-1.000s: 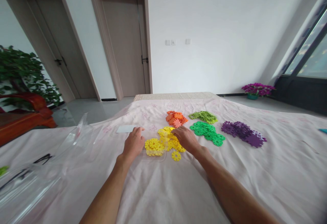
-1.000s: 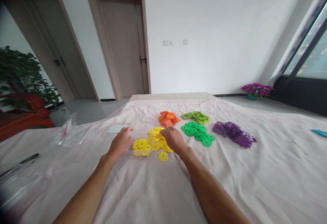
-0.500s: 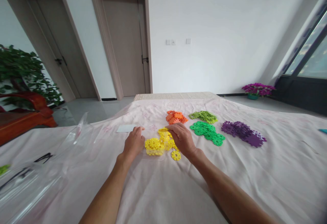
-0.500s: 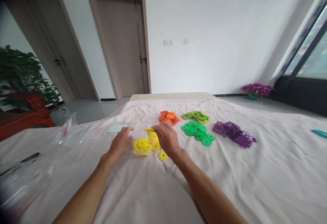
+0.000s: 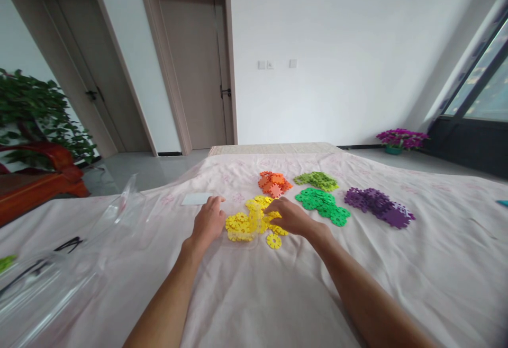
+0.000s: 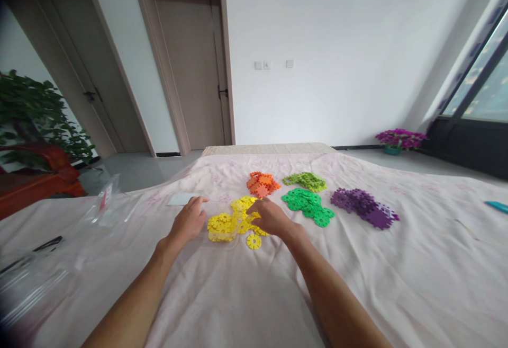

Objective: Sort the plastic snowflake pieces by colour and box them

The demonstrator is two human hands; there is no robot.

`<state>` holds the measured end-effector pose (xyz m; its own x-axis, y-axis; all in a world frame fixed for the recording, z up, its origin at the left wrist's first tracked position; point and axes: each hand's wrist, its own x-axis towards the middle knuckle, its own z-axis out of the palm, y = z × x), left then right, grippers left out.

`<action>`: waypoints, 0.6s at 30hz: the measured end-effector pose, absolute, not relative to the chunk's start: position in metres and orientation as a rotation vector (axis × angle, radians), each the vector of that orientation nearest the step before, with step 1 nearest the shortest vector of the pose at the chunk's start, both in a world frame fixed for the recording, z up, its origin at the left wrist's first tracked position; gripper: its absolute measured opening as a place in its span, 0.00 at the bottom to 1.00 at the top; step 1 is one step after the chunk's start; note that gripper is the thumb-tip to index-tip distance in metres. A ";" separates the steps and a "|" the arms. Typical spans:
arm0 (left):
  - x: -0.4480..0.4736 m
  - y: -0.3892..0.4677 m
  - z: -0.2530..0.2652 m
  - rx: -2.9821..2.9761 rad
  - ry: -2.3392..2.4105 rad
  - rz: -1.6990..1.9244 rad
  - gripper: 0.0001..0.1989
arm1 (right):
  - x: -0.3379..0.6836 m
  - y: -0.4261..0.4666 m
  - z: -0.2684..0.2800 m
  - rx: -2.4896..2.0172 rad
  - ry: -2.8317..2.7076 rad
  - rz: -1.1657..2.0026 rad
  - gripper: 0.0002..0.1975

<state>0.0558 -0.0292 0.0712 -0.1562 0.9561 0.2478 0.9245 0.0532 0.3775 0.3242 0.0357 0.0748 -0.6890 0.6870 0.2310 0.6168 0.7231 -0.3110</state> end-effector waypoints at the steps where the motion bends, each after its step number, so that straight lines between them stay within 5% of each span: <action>1: 0.056 -0.029 0.071 1.999 2.224 0.707 0.21 | 0.325 0.035 0.076 -1.006 -2.658 0.308 0.18; 18: 0.055 -0.029 0.069 1.990 2.203 0.746 0.21 | 0.314 0.031 0.070 -0.966 -2.744 0.043 0.09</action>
<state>0.0550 -0.0288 0.0693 -0.1528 0.9538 0.2586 0.9147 0.0375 0.4023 0.3140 0.0314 0.0698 -0.7557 0.6212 0.2074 0.6145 0.7821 -0.1038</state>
